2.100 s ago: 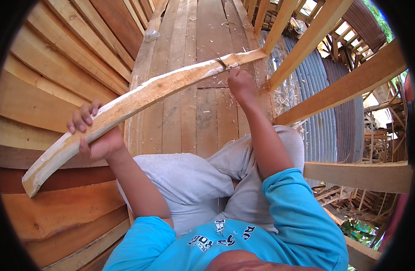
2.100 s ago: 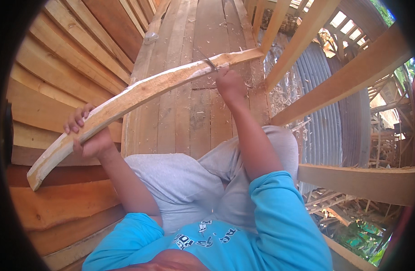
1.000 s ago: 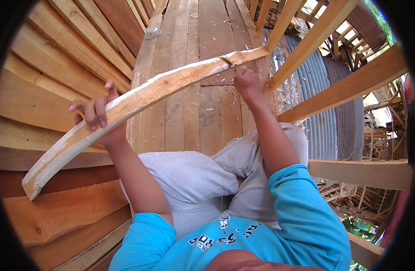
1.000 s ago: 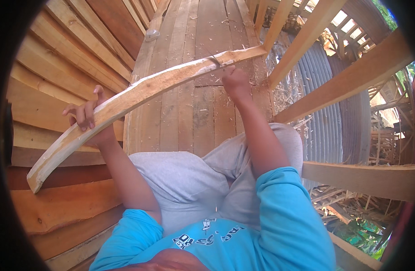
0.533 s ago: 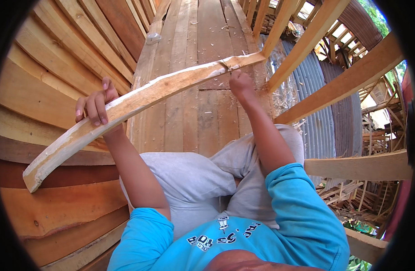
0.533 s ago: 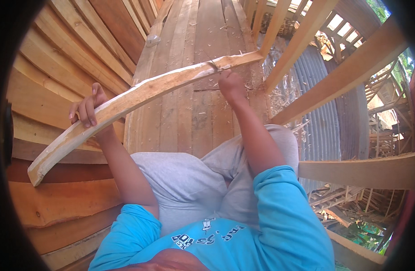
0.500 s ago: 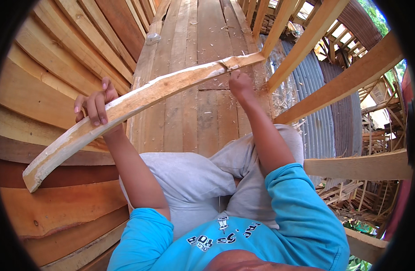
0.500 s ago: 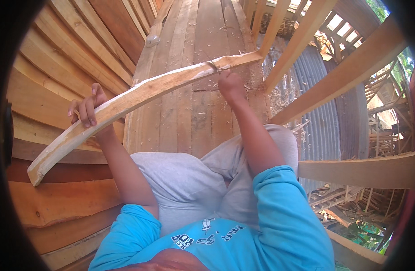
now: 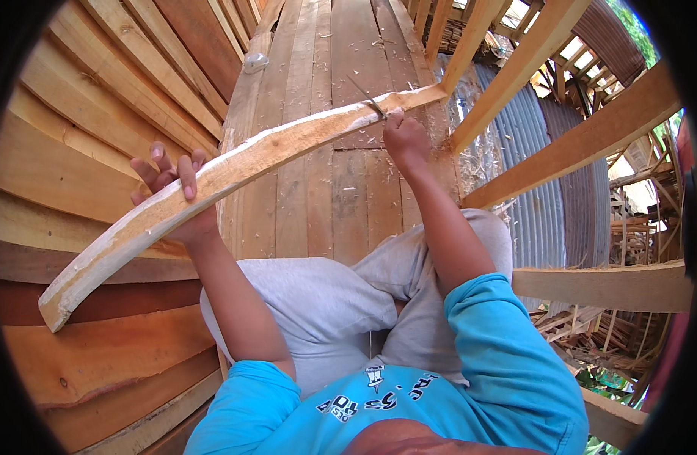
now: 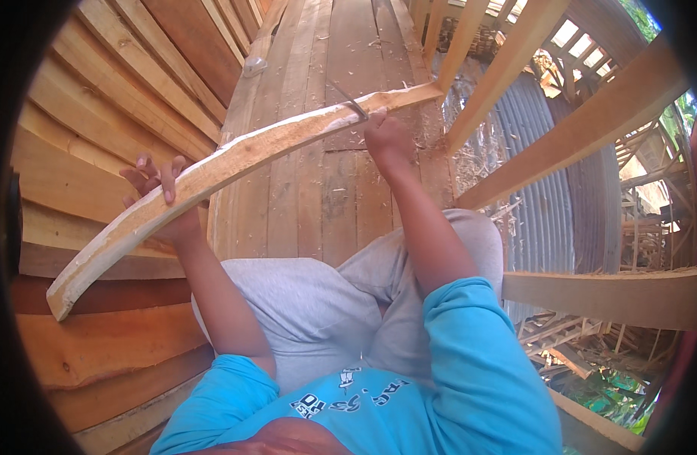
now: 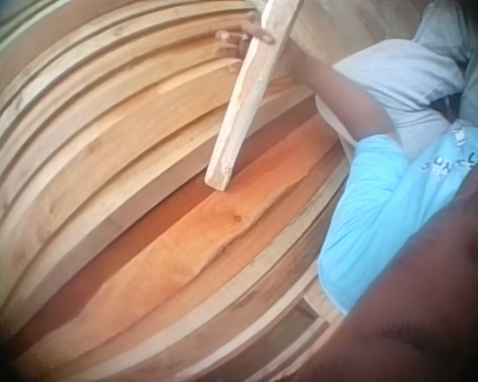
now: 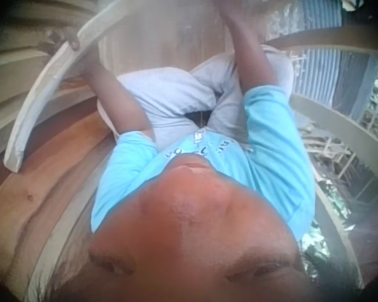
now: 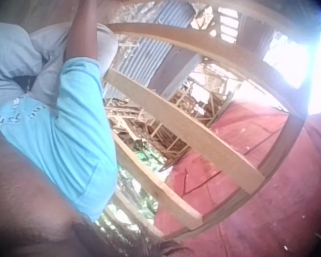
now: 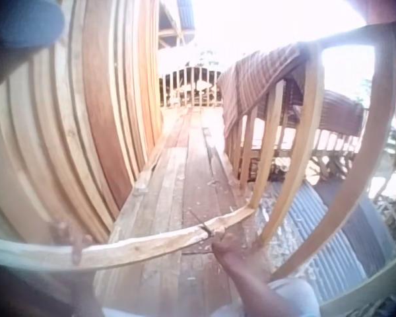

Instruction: The person sits on a wooden floor and uses a knife to carve a long piece of wood, removing thin shavings along its length. The person holds the wood with one hand and scrapes the surface with the knife in the other hand.

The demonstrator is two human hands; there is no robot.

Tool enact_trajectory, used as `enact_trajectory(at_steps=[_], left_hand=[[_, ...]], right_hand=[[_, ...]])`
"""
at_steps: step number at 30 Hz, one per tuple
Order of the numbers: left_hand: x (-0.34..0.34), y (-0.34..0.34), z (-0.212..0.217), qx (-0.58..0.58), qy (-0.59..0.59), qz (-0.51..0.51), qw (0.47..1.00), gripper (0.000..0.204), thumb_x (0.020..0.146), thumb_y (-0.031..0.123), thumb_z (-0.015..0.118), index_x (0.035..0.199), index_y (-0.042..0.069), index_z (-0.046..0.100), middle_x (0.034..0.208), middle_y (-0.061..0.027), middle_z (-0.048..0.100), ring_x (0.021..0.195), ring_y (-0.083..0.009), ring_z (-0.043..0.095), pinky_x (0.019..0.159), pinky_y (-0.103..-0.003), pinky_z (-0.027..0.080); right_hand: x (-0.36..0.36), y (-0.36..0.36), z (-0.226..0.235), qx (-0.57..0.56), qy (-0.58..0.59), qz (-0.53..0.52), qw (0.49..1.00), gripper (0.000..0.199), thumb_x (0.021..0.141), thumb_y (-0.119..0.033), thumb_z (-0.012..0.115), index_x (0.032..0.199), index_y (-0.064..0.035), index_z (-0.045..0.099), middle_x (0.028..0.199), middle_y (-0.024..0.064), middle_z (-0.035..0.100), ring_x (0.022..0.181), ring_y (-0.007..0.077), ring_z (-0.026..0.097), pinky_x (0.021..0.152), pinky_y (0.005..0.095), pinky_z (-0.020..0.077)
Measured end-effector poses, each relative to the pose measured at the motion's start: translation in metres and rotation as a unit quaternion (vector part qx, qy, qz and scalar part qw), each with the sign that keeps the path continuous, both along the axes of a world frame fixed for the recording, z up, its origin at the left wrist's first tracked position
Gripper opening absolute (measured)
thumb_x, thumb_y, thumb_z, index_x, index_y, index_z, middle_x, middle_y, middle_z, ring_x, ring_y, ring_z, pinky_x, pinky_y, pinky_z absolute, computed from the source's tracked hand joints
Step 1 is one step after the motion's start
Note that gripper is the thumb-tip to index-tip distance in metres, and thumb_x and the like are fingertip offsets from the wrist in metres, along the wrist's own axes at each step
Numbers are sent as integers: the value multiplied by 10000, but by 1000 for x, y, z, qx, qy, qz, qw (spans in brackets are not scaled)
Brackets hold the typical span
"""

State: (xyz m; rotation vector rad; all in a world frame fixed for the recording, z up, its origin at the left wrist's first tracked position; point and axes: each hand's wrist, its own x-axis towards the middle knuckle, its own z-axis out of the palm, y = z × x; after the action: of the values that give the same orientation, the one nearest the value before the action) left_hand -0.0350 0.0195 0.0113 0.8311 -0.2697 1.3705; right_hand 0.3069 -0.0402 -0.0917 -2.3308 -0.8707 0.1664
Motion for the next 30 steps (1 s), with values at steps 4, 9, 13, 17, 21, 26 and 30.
enact_trajectory(at_steps=[4, 9, 13, 17, 21, 26, 30], left_hand=[[-24, 3, 12, 15, -31, 40, 999, 375, 854, 311, 687, 1194, 178, 600, 1133, 8, 572, 647, -66, 542, 888, -293, 364], [-30, 5, 8, 11, -49, 71, 996, 359, 853, 281, 680, 1179, 161, 590, 1096, 0, 562, 646, -61, 541, 869, -294, 369], [-14, 1, 6, -21, -114, -37, 993, 156, 940, 285, 548, 933, 162, 644, 1037, 9, 554, 670, -61, 544, 882, -305, 366], [21, 4, -10, 42, -47, -23, 998, 402, 995, 273, 439, 635, 169, 586, 1107, 9, 592, 718, -56, 532, 904, -336, 373], [20, -2, -1, 9, -26, 82, 996, 474, 1007, 278, 422, 571, 170, 574, 1249, -18, 606, 880, -80, 518, 920, -363, 401], [0, 14, -1, 15, -75, -107, 991, 436, 1002, 331, 486, 620, 177, 632, 1423, -34, 524, 1009, -141, 489, 781, -348, 518], [-17, 21, 5, 18, -119, -85, 989, 287, 930, 270, 589, 693, 160, 708, 1394, -34, 514, 972, -135, 499, 647, -279, 529]], right_hand=[[-7, -1, 6, 3, 34, 12, 999, 599, 974, -372, 325, 904, 81, 711, 983, 346, 667, 990, 517, 637, 933, 566, 479], [-1, 0, 4, -7, 61, 19, 998, 611, 977, -376, 314, 943, 95, 702, 1030, 356, 657, 1041, 513, 626, 958, 560, 471], [-5, 2, 6, -7, 61, 5, 998, 620, 979, -380, 308, 944, 97, 701, 1024, 356, 659, 1040, 512, 627, 956, 557, 472], [3, 6, -13, 9, 41, 15, 999, 606, 974, -381, 326, 921, 93, 699, 1019, 374, 643, 1027, 521, 620, 969, 549, 456], [2, 6, -12, 18, 66, 26, 997, 584, 966, -364, 339, 890, 96, 691, 1005, 389, 630, 1028, 524, 610, 976, 543, 443], [-2, 5, -7, 30, 70, 13, 997, 597, 967, -357, 327, 887, 113, 686, 986, 386, 632, 1027, 528, 607, 977, 540, 438], [-3, 1, -1, 44, 75, 28, 996, 614, 970, -368, 323, 883, 117, 687, 986, 385, 635, 1030, 531, 604, 980, 537, 435]])
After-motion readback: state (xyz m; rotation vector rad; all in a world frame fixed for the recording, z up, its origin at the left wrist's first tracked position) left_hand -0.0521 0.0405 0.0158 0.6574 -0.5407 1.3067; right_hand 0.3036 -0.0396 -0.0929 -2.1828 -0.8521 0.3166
